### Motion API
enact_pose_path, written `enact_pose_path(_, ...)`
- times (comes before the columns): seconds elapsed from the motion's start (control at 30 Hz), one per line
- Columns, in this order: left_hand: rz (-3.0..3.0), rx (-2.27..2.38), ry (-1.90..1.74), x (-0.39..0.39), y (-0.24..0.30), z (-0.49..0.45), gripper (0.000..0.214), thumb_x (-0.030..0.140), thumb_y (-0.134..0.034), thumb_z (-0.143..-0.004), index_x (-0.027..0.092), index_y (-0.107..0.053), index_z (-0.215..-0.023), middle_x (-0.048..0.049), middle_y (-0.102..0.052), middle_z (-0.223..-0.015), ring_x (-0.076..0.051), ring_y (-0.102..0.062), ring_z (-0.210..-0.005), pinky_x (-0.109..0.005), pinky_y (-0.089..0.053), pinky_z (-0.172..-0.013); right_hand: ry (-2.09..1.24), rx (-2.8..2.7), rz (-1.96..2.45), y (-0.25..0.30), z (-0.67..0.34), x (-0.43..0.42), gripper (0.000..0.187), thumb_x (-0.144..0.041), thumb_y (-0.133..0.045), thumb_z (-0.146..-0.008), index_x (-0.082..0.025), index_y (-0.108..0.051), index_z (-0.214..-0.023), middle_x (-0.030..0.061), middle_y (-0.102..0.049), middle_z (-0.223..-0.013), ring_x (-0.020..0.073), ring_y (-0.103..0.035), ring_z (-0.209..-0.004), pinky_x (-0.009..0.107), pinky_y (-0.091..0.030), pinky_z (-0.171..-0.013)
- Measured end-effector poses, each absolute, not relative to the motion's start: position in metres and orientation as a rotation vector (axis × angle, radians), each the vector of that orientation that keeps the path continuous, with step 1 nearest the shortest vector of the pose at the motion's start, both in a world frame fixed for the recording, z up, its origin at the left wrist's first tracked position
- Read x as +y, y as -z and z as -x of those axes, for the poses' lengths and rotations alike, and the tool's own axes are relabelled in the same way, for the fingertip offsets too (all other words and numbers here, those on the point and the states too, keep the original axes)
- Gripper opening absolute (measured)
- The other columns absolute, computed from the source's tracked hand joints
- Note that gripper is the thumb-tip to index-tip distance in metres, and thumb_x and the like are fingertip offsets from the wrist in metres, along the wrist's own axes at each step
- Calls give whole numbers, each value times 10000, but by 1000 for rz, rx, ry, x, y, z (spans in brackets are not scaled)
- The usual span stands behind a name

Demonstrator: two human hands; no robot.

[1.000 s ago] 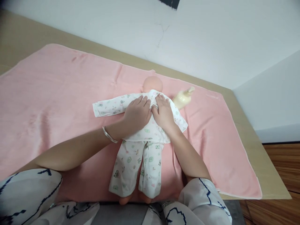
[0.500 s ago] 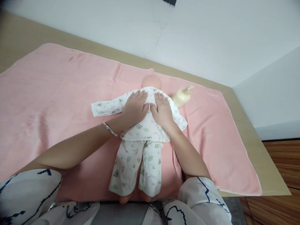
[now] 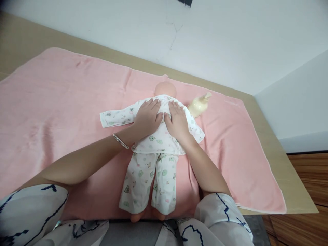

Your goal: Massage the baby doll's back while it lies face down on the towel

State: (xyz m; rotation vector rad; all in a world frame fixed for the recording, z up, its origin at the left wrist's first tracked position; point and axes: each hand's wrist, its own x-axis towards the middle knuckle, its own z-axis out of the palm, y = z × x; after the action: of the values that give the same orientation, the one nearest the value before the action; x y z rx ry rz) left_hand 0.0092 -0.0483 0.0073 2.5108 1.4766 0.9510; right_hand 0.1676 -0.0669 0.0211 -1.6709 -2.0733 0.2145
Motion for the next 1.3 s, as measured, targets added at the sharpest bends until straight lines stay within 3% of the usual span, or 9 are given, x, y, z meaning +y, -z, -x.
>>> enact_pose_path(0.47, -2512, 1466, -968, -47, -5, -9, 496, 262, -391, -968, 43, -516, -1395, -209, -544, -1472, -334, -456, -1417, -530, -319, -1211, -199, -2076, 1677, -21, -167, -68, 616, -406, -322, -992, -80, -417, -1506, 161, -387, -1606, 296, -308, -1527, 543, -209, -1271)
enact_pose_path(0.93, -2515, 1460, -996, -46, -4, -8, 477, 266, -395, -970, 79, -528, -1388, -193, -563, -1458, -320, -470, -1411, -532, -333, -1201, -194, -2073, 1663, -21, -167, -68, 596, -402, -332, -987, -124, -417, -1508, 143, -389, -1608, 298, -313, -1525, 578, -216, -1261)
enact_pose_path(1.17, -2520, 1461, -973, -46, -4, -8, 495, 262, -388, -972, 30, -525, -1387, -207, -551, -1466, -328, -460, -1415, -511, -313, -1217, -178, -2073, 1661, -20, -166, -69, 612, -400, -326, -987, -79, -427, -1499, 163, -389, -1604, 304, -321, -1520, 550, -225, -1265)
enact_pose_path(1.3, -2516, 1458, -991, -46, -3, -8, 483, 266, -399, -969, 62, -527, -1387, -197, -556, -1464, -319, -469, -1411, -522, -321, -1209, -189, -2068, 1656, -20, -166, -68, 596, -404, -328, -988, -123, -424, -1504, 137, -392, -1608, 295, -318, -1522, 567, -227, -1260)
